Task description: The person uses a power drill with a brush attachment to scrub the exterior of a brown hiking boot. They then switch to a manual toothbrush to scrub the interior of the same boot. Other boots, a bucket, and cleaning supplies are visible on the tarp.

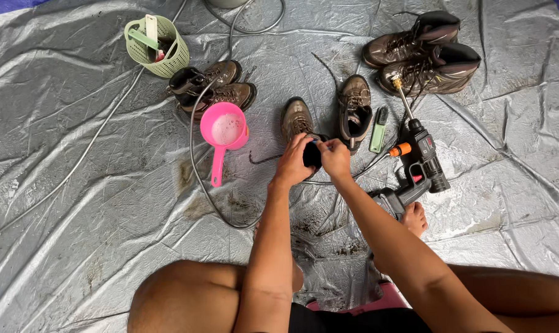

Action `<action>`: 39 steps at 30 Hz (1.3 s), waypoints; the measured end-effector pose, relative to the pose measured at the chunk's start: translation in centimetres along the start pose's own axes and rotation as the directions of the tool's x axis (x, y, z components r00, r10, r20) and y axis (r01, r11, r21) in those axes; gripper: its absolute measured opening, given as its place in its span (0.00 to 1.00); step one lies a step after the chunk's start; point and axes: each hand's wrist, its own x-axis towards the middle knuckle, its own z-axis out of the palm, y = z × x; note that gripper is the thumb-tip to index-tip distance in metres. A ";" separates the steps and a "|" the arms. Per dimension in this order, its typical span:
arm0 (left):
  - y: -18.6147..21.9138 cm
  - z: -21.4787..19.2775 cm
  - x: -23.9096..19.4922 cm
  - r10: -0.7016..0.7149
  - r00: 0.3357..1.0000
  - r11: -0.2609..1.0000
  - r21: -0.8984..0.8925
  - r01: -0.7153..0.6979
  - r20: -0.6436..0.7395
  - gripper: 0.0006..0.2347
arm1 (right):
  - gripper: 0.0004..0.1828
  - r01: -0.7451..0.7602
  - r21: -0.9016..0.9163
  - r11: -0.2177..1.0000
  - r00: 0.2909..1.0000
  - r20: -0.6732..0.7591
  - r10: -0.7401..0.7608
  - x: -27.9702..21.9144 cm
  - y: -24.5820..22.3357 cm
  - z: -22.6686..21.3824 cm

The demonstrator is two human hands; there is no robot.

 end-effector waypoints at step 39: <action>-8.0 4.0 1.5 -0.339 0.883 0.930 0.025 0.366 -0.324 0.15 | 0.19 0.437 -0.589 0.680 0.893 0.376 -0.248 -3.7 0.9 -5.2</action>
